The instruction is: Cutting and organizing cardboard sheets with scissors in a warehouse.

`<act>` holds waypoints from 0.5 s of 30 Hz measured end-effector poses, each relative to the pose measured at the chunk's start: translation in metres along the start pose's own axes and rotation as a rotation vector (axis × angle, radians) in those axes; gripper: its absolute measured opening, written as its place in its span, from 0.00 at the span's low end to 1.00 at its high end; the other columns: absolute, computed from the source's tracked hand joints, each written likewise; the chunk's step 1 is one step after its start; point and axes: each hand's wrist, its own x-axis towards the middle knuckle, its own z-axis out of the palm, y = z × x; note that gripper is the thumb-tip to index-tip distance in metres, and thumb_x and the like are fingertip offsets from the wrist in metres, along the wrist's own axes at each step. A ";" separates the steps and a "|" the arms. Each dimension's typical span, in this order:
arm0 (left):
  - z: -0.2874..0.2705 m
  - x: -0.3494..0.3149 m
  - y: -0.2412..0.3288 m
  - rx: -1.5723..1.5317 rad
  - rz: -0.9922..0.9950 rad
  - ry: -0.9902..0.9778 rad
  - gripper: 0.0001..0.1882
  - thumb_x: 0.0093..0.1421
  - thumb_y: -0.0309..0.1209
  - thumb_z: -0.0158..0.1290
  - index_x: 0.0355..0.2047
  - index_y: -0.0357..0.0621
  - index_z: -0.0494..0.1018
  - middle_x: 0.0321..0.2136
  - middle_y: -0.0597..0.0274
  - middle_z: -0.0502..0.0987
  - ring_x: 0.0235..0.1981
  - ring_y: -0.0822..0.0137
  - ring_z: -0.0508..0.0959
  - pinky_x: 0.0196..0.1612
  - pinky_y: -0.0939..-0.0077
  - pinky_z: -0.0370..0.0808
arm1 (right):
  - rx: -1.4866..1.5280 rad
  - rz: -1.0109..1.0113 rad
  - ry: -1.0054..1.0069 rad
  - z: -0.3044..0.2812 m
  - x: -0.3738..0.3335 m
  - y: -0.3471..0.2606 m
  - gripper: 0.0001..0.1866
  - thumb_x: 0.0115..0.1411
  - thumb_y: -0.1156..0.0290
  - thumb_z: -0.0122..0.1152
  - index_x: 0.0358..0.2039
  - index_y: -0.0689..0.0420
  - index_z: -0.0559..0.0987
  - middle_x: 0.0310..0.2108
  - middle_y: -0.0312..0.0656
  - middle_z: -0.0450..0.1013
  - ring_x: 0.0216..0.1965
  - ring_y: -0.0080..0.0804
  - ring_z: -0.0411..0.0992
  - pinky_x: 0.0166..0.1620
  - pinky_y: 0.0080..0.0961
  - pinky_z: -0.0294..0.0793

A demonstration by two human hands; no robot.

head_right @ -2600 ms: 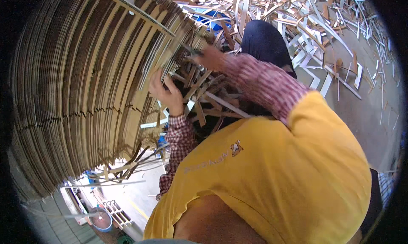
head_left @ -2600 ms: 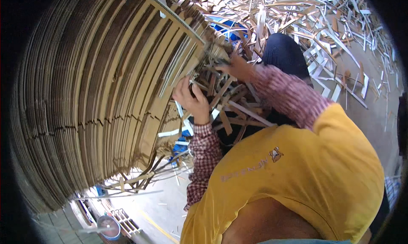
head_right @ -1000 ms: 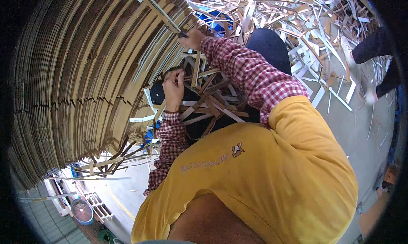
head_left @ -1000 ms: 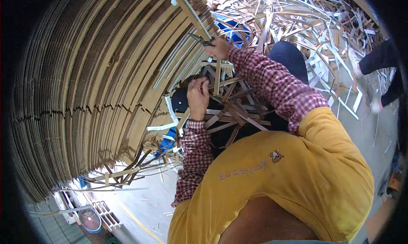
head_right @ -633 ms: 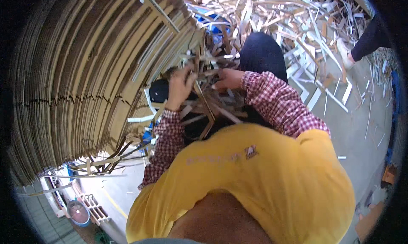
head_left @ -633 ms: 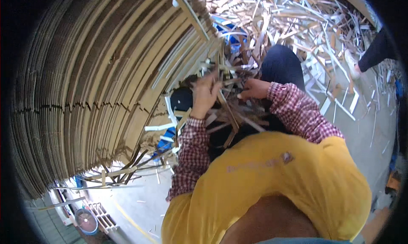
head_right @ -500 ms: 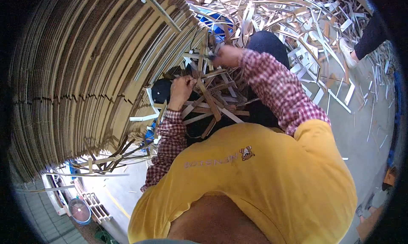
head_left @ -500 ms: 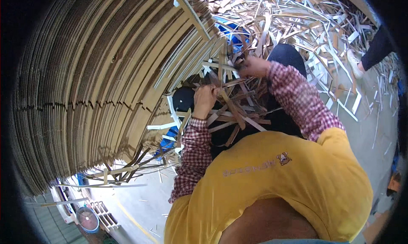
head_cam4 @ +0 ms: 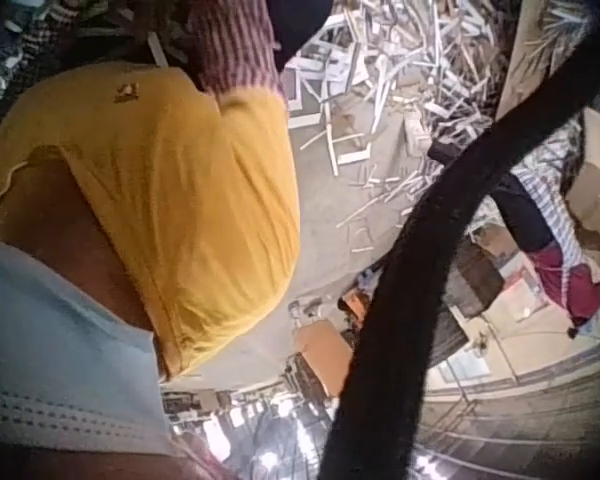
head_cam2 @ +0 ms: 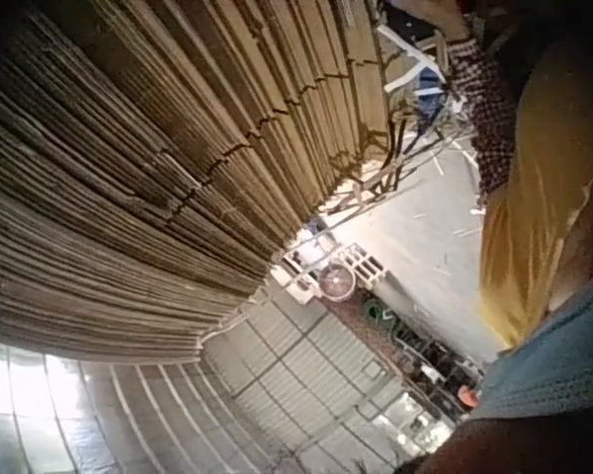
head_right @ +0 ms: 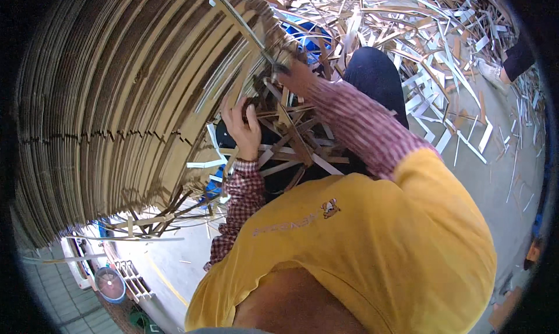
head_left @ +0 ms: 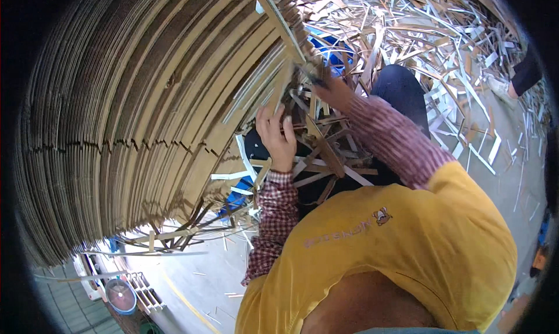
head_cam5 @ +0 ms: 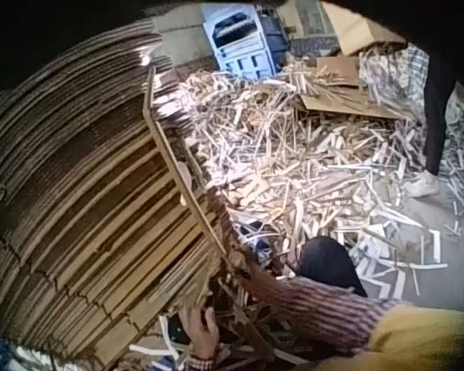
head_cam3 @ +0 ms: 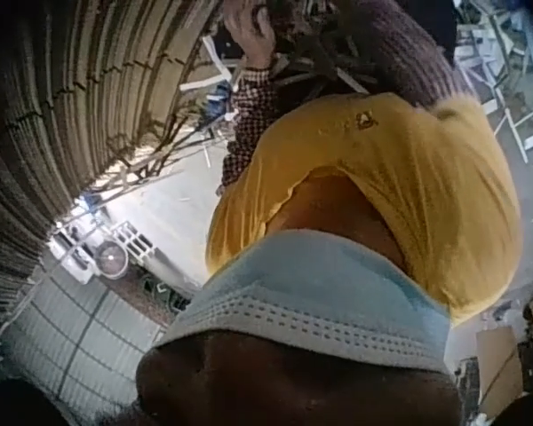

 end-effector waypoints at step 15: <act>-0.001 -0.027 -0.019 0.171 -0.331 -0.609 0.10 0.53 0.31 0.50 0.30 0.36 0.72 0.23 0.45 0.73 0.26 0.47 0.73 0.27 0.60 0.68 | -0.201 0.051 -0.458 -0.057 0.061 0.028 0.14 0.52 0.61 0.56 0.30 0.59 0.78 0.26 0.40 0.74 0.25 0.24 0.70 0.35 0.21 0.68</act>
